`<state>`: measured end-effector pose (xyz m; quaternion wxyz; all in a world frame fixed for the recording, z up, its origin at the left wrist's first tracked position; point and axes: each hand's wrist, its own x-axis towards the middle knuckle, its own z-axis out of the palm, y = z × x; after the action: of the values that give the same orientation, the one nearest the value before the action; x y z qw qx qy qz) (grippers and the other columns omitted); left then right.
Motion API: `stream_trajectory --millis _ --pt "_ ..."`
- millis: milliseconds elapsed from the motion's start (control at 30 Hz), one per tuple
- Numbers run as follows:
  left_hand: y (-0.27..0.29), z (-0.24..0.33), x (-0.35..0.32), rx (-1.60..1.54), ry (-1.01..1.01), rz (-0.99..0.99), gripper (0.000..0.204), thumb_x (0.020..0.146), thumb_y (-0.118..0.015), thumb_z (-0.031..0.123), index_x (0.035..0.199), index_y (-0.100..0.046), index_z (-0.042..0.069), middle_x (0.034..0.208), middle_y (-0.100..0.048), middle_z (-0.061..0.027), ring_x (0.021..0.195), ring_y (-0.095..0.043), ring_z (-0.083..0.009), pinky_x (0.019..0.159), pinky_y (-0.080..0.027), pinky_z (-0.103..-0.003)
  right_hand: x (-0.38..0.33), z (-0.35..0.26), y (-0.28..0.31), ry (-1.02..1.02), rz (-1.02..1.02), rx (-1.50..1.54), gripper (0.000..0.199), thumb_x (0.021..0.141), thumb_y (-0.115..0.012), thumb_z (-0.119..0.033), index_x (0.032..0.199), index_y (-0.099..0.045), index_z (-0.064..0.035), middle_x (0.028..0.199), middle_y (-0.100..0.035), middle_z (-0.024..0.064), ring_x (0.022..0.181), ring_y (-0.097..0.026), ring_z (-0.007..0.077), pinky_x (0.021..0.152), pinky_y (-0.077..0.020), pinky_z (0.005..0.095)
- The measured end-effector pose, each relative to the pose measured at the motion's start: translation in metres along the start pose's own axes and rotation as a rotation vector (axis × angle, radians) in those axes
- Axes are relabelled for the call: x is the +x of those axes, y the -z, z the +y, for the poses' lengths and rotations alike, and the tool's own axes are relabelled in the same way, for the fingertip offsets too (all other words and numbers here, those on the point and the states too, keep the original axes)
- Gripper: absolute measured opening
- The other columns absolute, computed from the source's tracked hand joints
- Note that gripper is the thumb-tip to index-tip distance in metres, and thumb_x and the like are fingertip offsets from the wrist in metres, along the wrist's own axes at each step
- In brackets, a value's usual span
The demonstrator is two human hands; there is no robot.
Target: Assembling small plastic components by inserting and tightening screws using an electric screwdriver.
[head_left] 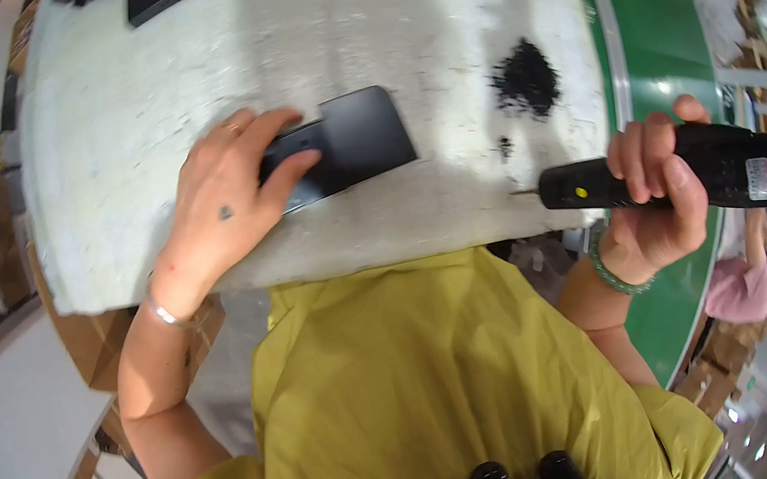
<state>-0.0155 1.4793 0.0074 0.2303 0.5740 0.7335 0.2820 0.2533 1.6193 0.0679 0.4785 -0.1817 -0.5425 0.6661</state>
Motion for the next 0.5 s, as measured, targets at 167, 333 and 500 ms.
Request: stream_trajectory --millis 167,333,500 --pt "-0.016 0.007 0.004 -0.220 0.025 -0.054 0.025 0.075 -0.066 0.010 0.100 -0.063 0.009 0.082 -0.059 -0.0098 0.071 -0.055 -0.0248 0.062 -0.042 -0.032 0.007 0.013 0.001 0.195 0.050 -0.017 0.042 0.074 -0.053 -0.005 0.115 -0.046 0.0017 0.061 -0.042 0.0020 0.046 -0.039 0.0123 0.050 -0.0370 0.0295" --pt "-0.037 0.029 0.025 -0.228 0.000 -0.249 0.030 0.074 -0.068 0.010 0.103 -0.061 0.013 0.081 -0.059 -0.0093 0.063 -0.052 -0.0219 0.059 -0.041 -0.031 0.012 0.025 0.006 0.245 0.203 -0.101 0.036 0.076 -0.052 -0.004 0.111 -0.048 0.0002 0.063 -0.042 0.0024 0.050 -0.038 0.0121 0.052 -0.0362 0.0289" --pt "-0.041 0.031 0.031 -0.304 0.008 -0.329 0.035 0.074 -0.069 0.014 0.107 -0.058 0.012 0.077 -0.059 -0.0101 0.058 -0.051 -0.0243 0.060 -0.041 -0.032 0.023 0.035 0.014 0.227 0.363 -0.099 0.033 0.074 -0.055 0.001 0.106 -0.048 0.0038 0.067 -0.050 0.0062 0.050 -0.044 0.0139 0.052 -0.0416 0.0300"
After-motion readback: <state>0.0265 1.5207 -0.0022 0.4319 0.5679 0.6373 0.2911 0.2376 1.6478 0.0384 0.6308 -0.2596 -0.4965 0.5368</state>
